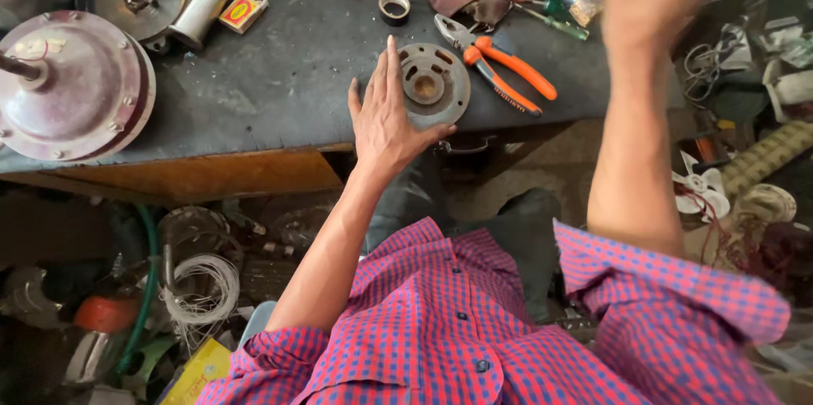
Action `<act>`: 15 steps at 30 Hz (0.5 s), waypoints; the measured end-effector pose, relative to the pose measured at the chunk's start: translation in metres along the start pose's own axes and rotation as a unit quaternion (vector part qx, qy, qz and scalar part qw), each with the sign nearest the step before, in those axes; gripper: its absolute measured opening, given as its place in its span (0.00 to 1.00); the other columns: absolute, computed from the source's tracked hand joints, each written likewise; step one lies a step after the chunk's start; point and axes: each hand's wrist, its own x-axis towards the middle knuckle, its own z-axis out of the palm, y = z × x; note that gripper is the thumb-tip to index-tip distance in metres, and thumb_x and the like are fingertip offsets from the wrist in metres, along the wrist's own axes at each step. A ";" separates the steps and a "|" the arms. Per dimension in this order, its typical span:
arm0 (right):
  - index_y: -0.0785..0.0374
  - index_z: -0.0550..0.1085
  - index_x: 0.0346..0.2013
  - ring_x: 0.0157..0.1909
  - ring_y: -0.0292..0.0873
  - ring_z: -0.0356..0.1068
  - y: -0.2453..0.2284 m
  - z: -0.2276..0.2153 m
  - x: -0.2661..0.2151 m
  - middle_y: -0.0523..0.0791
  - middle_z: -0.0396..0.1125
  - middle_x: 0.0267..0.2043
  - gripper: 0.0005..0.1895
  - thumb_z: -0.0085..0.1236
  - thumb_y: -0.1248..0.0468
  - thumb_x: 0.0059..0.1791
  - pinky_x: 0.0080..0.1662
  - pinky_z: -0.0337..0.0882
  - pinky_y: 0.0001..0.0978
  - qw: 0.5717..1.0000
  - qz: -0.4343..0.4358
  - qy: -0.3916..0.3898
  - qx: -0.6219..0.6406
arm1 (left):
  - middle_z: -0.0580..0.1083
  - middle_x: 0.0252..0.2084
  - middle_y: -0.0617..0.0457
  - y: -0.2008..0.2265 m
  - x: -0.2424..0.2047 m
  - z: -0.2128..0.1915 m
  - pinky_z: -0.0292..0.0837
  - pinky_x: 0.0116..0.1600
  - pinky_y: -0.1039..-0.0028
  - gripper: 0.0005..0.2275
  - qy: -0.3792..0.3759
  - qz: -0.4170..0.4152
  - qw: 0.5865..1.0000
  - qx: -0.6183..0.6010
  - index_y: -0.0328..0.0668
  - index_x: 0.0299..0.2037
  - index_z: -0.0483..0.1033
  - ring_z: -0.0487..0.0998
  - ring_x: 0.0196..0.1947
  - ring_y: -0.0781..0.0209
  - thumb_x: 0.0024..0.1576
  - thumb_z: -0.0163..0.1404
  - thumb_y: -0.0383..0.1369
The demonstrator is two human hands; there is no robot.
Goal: The person uses a metal file to smooth the edges of a circular metal part on a cluttered workbench. They repeatedly rotate the part and file different sections of its outer rim and inner holes.
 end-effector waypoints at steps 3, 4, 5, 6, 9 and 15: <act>0.70 0.73 0.52 0.49 0.53 0.73 -0.012 -0.065 -0.011 0.54 0.72 0.47 0.10 0.62 0.64 0.64 0.54 0.73 0.46 0.991 0.044 0.122 -0.043 | 0.58 0.74 0.42 0.000 0.001 0.000 0.42 0.72 0.38 0.65 0.001 0.000 1.000 -0.003 0.41 0.76 0.36 0.58 0.73 0.47 0.34 0.72 0.54; 0.70 0.73 0.54 0.51 0.52 0.73 -0.018 -0.083 -0.019 0.54 0.72 0.48 0.11 0.62 0.64 0.65 0.55 0.75 0.47 0.983 0.057 0.163 -0.058 | 0.58 0.74 0.42 0.000 0.001 0.000 0.42 0.72 0.38 0.65 0.002 0.001 1.000 -0.005 0.41 0.76 0.36 0.58 0.73 0.47 0.34 0.72 0.54; 0.69 0.74 0.53 0.44 0.48 0.67 -0.026 -0.101 -0.030 0.53 0.72 0.46 0.10 0.59 0.63 0.64 0.49 0.68 0.43 0.971 0.175 0.164 -0.004 | 0.58 0.73 0.42 0.000 0.001 0.000 0.42 0.72 0.38 0.64 0.002 0.000 1.000 -0.008 0.41 0.76 0.35 0.58 0.73 0.48 0.35 0.72 0.54; 0.69 0.76 0.52 0.38 0.46 0.61 -0.035 -0.121 -0.043 0.52 0.72 0.43 0.11 0.55 0.62 0.62 0.42 0.61 0.40 0.943 0.288 0.158 0.053 | 0.59 0.73 0.43 -0.001 0.001 0.000 0.42 0.72 0.38 0.64 0.002 -0.001 1.000 -0.010 0.41 0.76 0.35 0.59 0.74 0.48 0.35 0.72 0.54; 0.64 0.69 0.55 0.39 0.46 0.70 -0.059 -0.169 -0.086 0.54 0.73 0.51 0.10 0.46 0.63 0.63 0.43 0.73 0.39 0.914 0.345 0.101 0.189 | 0.58 0.73 0.41 -0.002 0.002 0.003 0.40 0.71 0.37 0.64 0.001 -0.005 1.000 -0.017 0.40 0.75 0.35 0.58 0.74 0.47 0.36 0.71 0.54; 0.67 0.74 0.46 0.58 0.54 0.72 -0.091 -0.245 -0.178 0.55 0.71 0.53 0.07 0.51 0.66 0.63 0.58 0.74 0.45 0.805 0.370 0.040 0.462 | 0.66 0.66 0.37 -0.026 0.017 0.000 0.62 0.67 0.51 0.52 -0.001 0.012 0.991 -0.131 0.38 0.78 0.44 0.70 0.65 0.45 0.51 0.68 0.49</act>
